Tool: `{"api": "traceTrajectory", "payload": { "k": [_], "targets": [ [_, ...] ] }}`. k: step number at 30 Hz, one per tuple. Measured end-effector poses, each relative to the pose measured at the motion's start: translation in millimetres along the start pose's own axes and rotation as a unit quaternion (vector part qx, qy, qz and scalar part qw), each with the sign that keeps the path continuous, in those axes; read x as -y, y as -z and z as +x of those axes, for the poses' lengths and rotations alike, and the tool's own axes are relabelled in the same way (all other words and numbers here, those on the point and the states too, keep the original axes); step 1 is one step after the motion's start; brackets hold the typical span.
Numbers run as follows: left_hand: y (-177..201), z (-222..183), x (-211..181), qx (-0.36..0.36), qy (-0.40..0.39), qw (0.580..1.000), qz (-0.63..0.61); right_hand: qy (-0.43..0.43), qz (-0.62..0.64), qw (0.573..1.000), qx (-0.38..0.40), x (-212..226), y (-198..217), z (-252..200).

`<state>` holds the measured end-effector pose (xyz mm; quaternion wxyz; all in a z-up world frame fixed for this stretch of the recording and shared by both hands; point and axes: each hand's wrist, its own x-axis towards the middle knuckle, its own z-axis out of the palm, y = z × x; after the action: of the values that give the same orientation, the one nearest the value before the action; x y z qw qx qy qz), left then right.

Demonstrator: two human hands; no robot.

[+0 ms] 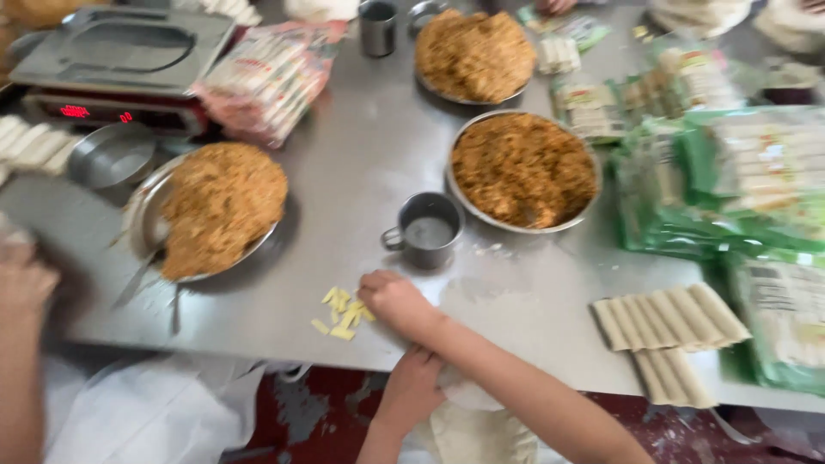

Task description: Assembling and rolling lumpia on a stainless steel table in a food production environment.

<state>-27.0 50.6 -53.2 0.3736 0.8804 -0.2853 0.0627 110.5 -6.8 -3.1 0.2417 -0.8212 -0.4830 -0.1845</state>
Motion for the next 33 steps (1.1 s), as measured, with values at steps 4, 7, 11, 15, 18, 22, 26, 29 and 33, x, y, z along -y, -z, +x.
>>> {"api": "traceTrajectory", "payload": {
  "k": [4, 7, 11, 15, 18, 22, 26, 29, 33],
  "targets": [
    [-22, -10, 29, 0.004, -0.040, 0.999, 0.006, -0.037, -0.036, 0.999, 0.000, 0, -2, -3],
    [-38, -16, 51, 0.008, -0.029, 0.999, 0.035, -0.042, -0.022, 0.998, -0.037, 9, 15, 2],
    [-35, -17, 49, -0.020, -0.022, 0.999, 0.034, -0.134, 0.068, 0.988, 0.017, 5, 2, -11],
    [-33, -17, 50, -0.046, -0.048, 0.997, 0.036, -0.203, 0.114, 0.972, 0.023, 13, 26, -29],
    [-33, -12, 46, -0.071, -0.049, 0.996, 0.024, -0.213, 0.151, 0.965, -0.037, 37, 92, -55],
    [8, 9, 1, -0.052, -0.069, 0.996, 0.013, -0.281, 0.187, 0.941, -0.034, 46, 158, -114],
    [38, 25, -37, 0.005, -0.004, 1.000, -0.013, -0.346, 0.090, 0.921, -0.158, 55, 184, -147],
    [42, 30, -47, 0.012, 0.001, 1.000, -0.005, -0.354, 0.063, 0.921, -0.148, 65, 159, -174],
    [42, 29, -56, -0.015, -0.016, 1.000, 0.007, -0.341, 0.040, 0.928, -0.143, 84, 148, -191]
  ]
}}
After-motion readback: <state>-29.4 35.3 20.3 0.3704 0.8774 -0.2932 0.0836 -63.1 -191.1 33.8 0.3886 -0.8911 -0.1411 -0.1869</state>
